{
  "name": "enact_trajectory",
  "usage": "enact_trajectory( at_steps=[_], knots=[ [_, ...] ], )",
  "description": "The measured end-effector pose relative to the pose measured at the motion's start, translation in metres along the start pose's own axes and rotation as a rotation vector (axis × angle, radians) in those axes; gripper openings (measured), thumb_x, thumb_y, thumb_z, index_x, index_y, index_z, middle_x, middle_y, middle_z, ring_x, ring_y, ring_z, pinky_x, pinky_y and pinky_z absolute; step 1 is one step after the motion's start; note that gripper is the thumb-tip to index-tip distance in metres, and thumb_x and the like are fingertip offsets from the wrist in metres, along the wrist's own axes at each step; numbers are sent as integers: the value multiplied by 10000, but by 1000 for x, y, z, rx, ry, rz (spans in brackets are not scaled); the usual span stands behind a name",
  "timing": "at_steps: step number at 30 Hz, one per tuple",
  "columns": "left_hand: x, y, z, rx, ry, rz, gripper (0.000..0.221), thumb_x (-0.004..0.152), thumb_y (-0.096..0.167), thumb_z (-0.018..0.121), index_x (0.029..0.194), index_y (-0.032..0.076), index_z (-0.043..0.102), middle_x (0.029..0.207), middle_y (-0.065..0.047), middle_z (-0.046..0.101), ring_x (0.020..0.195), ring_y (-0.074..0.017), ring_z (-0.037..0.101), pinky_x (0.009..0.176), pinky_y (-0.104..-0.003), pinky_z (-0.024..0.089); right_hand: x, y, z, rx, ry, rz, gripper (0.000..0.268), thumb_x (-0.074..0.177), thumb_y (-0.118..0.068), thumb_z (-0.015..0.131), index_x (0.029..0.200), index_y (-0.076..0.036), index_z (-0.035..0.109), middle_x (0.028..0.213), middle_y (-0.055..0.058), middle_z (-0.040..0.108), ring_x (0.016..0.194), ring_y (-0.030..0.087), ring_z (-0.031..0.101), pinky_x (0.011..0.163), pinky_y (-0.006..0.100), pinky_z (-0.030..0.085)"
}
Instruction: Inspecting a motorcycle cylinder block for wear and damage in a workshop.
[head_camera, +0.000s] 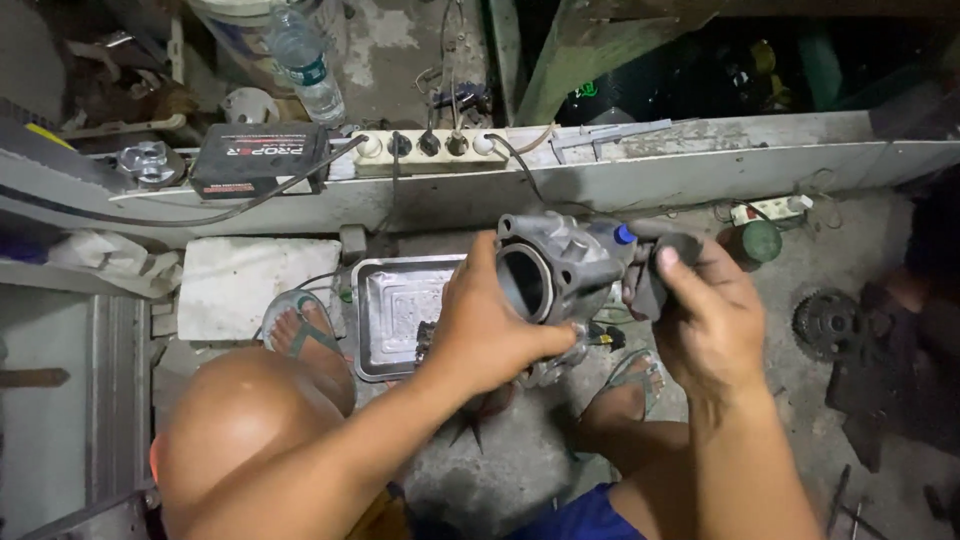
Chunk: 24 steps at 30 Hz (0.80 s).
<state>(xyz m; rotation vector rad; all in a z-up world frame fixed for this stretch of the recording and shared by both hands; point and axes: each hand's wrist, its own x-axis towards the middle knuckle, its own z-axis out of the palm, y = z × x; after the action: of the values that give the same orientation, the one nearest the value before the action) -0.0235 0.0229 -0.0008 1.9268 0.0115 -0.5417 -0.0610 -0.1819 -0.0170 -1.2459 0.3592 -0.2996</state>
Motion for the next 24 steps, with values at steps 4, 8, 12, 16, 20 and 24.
enact_trajectory(
  at_steps=[4, 8, 12, 16, 20, 24],
  knots=[
    [-3, -5, 11, 4, 107, 111, 947, 485, 275, 883, 1306, 16, 487, 1174, -241, 645, 1211, -466, 577, 1064, -512, 411, -10, -2, 22, -53, 40, -43, 226, 858, -15, 761, 1048, 59, 665, 819, 137, 654, 625, 199, 662, 512, 289, 543],
    [-2, -10, 22, -15, 245, 270, 869, 483, 219, 854, 1251, 17, 500, 1070, -238, 619, 1118, -471, 583, 1000, -504, 404, -5, 4, 19, -4, 32, -19, 273, 861, -35, 776, 1093, -24, 632, 769, 74, 606, 521, 148, 596, 408, 236, 472],
    [1, -13, 24, 9, 316, 366, 893, 446, 189, 874, 1237, 17, 497, 1036, -232, 611, 1077, -460, 585, 986, -497, 402, -5, 8, 21, 3, 21, 118, 228, 869, -123, 793, 1012, -57, 630, 741, 30, 582, 470, 134, 573, 320, 194, 444],
    [6, -17, 26, 9, 327, 364, 892, 443, 186, 872, 1235, 26, 496, 1038, -214, 614, 1082, -441, 586, 992, -491, 397, -5, 11, 22, -35, 1, 109, 304, 836, -110, 812, 1061, -12, 633, 737, 15, 553, 485, 102, 588, 346, 198, 524],
    [9, -23, 31, -10, 381, 368, 912, 426, 177, 884, 1238, 22, 500, 1039, -229, 610, 1068, -456, 584, 984, -507, 414, -3, 20, 21, -44, 71, 130, 212, 895, -167, 789, 969, -33, 642, 693, 49, 581, 452, 130, 580, 305, 199, 484],
    [10, -22, 36, -51, 448, 379, 912, 431, 167, 890, 1242, 25, 496, 1047, -231, 606, 1057, -468, 588, 972, -520, 433, -5, 17, 29, -36, 20, 62, 281, 847, -153, 824, 1015, -39, 629, 742, 35, 564, 461, 130, 573, 332, 237, 478]
  ],
)
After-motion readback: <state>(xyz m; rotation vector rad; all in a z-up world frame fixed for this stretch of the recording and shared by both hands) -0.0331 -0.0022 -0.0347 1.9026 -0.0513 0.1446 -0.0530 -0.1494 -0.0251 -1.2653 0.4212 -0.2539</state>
